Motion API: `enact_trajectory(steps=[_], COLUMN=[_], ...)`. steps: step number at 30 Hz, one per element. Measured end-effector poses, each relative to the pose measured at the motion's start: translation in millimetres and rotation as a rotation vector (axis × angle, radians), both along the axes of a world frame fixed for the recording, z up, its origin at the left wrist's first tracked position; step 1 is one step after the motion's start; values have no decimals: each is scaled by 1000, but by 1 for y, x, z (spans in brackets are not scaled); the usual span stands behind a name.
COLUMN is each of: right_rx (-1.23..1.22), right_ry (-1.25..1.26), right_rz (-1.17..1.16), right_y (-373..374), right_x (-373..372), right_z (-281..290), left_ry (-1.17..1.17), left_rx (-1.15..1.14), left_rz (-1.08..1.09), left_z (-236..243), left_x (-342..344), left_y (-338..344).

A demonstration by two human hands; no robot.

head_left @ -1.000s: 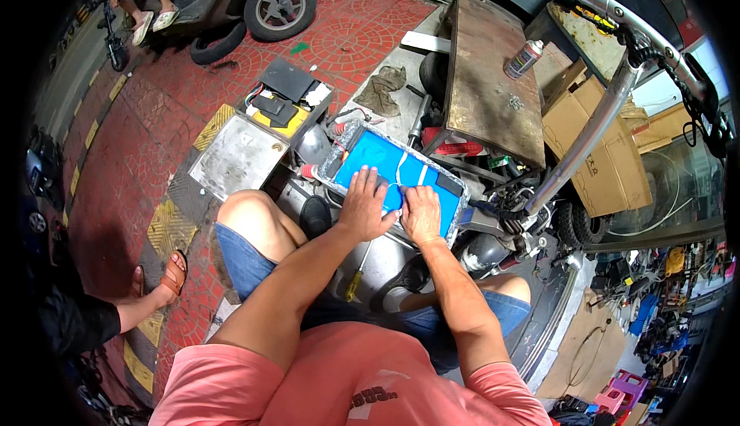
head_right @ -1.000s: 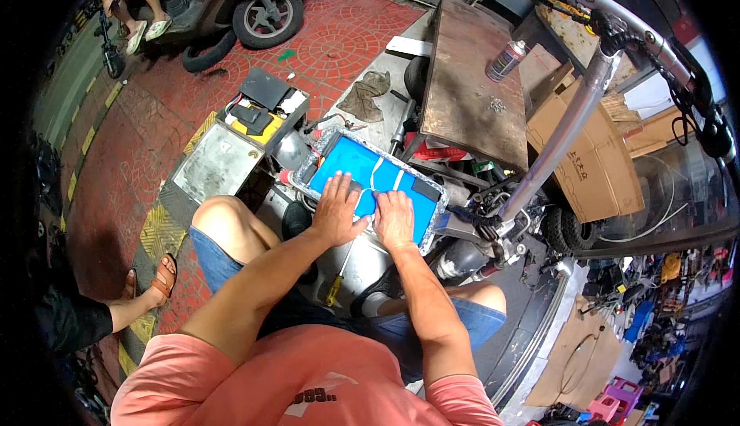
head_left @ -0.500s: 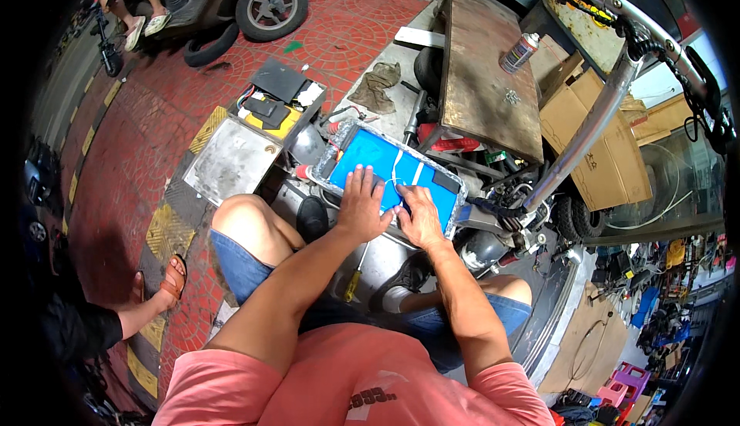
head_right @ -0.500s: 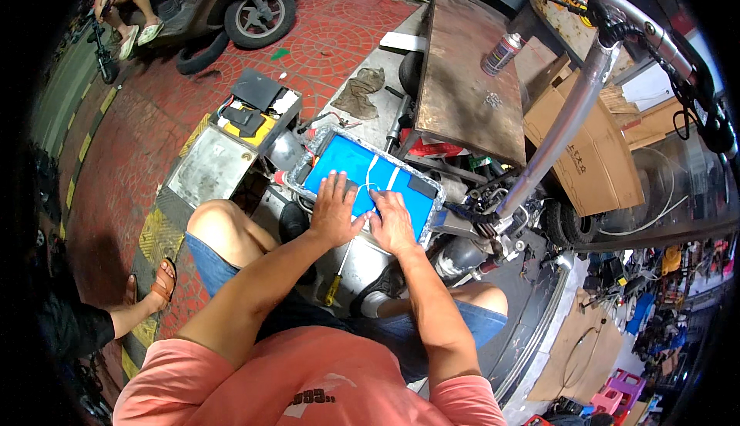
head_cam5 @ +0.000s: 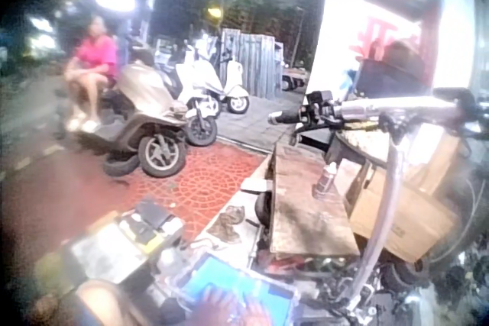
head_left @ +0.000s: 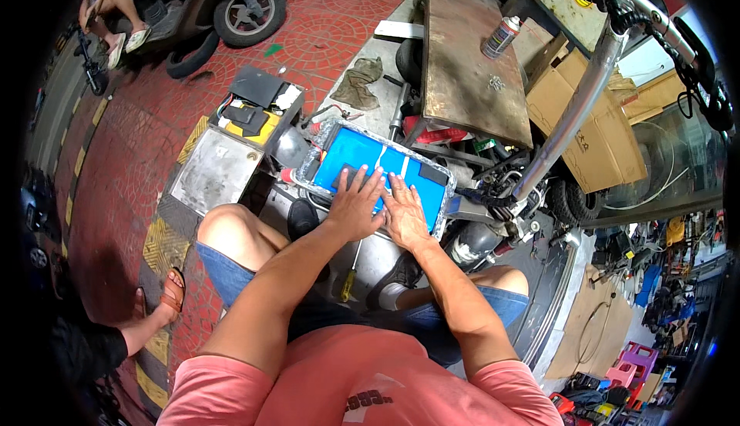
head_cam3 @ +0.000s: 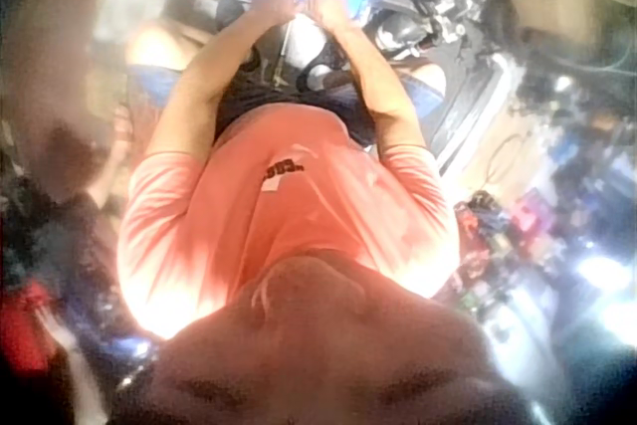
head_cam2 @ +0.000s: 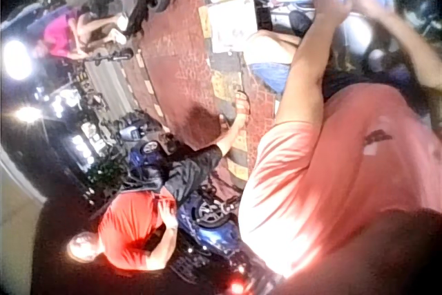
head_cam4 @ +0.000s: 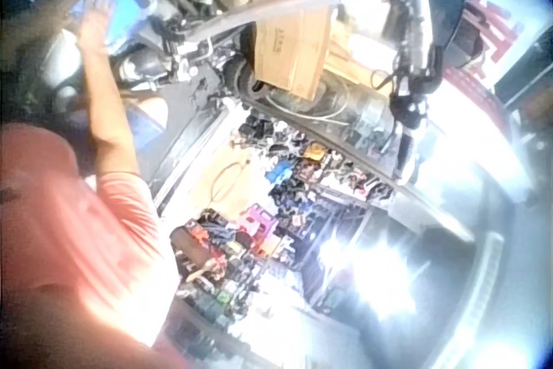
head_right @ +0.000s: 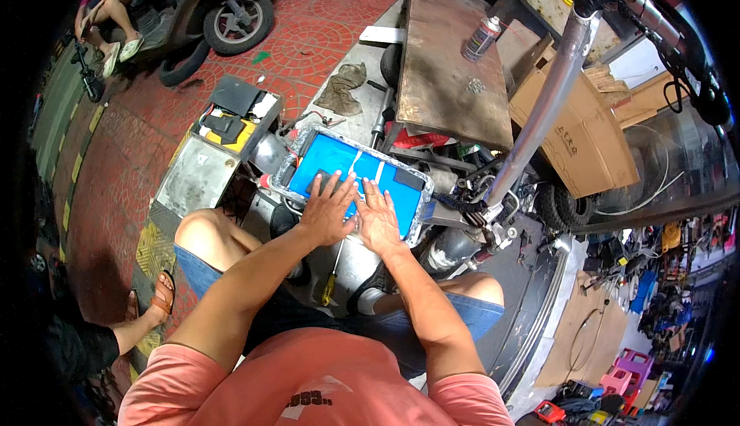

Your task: The person sits on the floor and works on the rear storage compartment of a scooter. They use a yellow utility knife to cut and trim a blue foam insert inside the compartment. They also handle a black plastic cover and a metal plate, fitting them into the compartment.

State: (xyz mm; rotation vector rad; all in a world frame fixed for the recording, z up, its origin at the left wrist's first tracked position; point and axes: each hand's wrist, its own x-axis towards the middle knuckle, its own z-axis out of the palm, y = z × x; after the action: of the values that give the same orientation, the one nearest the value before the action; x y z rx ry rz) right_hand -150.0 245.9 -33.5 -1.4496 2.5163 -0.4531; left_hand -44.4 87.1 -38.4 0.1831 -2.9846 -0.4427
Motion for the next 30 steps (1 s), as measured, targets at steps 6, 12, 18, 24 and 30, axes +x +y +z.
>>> enact_trajectory(steps=[6,12,18,24,30], right_rx=[-53,19,192,289,296], right_ry=[-61,-12,-46,12,36], right_rz=[-74,-51,72,154,174], right_y=[1,13,14,12,14], right_x=[12,22,19,12,7], right_z=[3,6,47,41,39], left_ry=[-65,-75,13,18,-21], left_rx=[-37,-63,-95,-55,-53], left_rz=[-20,-38,-23,-5,-7], left_z=[-1,-5,-19,-23,-18], left_x=[0,-1,-6,-8,-10], left_y=[-1,-2,-3,-1,1])
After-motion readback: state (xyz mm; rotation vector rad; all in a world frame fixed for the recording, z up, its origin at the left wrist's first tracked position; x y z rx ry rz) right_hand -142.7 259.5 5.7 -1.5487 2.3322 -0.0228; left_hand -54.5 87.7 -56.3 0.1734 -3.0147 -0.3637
